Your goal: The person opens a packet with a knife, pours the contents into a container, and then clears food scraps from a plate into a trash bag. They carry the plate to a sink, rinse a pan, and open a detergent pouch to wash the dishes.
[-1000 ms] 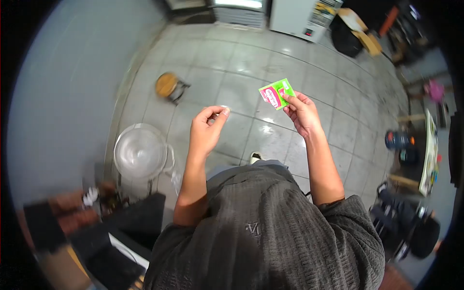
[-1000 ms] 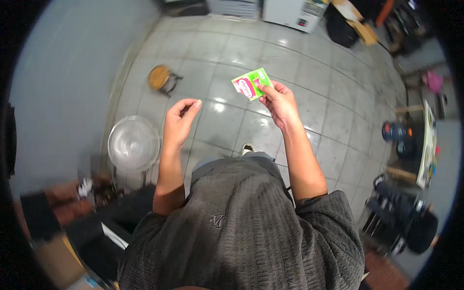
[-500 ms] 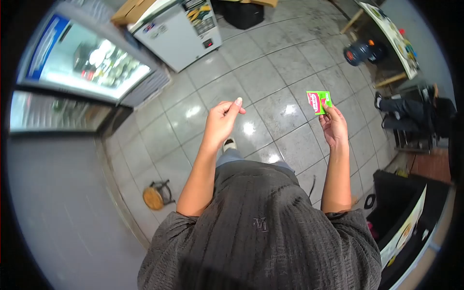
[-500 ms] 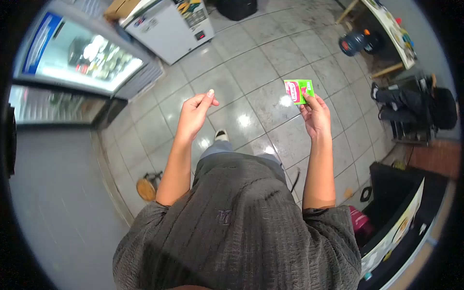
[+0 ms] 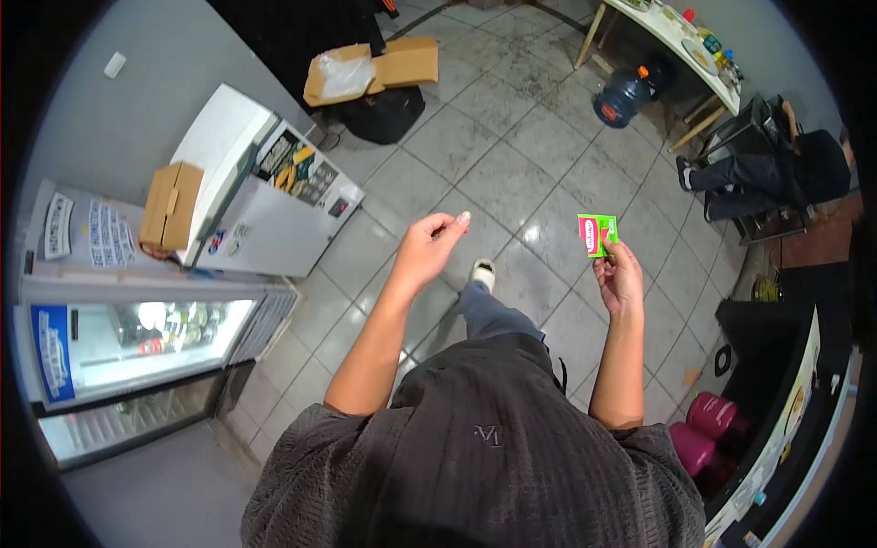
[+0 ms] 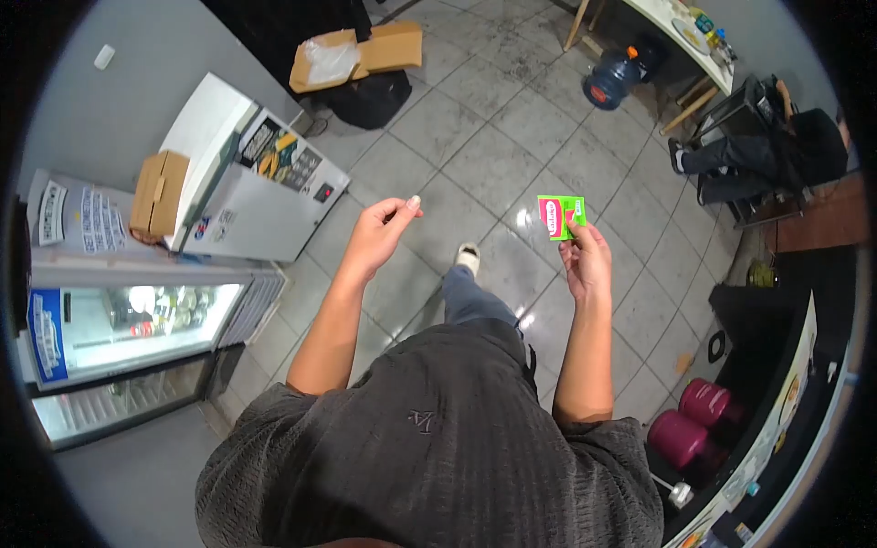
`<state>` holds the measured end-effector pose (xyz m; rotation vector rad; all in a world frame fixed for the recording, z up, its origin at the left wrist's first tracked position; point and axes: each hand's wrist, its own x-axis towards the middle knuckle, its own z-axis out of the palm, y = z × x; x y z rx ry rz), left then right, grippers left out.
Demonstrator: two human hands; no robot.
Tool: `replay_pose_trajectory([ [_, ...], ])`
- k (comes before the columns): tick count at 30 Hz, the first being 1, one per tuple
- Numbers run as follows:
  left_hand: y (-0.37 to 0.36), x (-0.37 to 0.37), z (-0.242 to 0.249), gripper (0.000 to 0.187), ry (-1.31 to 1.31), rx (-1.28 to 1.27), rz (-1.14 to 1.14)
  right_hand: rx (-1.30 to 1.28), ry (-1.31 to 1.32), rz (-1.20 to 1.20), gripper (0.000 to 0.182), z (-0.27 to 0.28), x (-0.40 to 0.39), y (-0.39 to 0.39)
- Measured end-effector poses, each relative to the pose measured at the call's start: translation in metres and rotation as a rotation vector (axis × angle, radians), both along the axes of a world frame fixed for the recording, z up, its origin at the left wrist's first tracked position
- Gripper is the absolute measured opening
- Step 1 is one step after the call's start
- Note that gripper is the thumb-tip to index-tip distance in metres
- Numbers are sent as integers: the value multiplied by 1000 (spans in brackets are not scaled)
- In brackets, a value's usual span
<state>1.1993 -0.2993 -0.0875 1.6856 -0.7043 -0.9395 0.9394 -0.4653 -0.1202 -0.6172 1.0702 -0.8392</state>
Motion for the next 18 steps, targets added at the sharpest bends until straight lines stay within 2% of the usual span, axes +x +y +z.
replay_pose_trajectory([
  [5, -112, 68, 9, 36, -14, 64, -29, -2, -60, 48, 21, -8, 74, -120],
  [9, -192, 118, 32, 35, -16, 65, -10, -28, -32, 72, 22, 28, 137, -194],
  [13, -272, 171, 21, 33, -28, 4, -30, -71, -74, 140, 23, 20, 180, -279],
  [18, -401, 250, -2, 31, -27, -96, 22, -71, -8, 22, 22, 9, 233, -383],
])
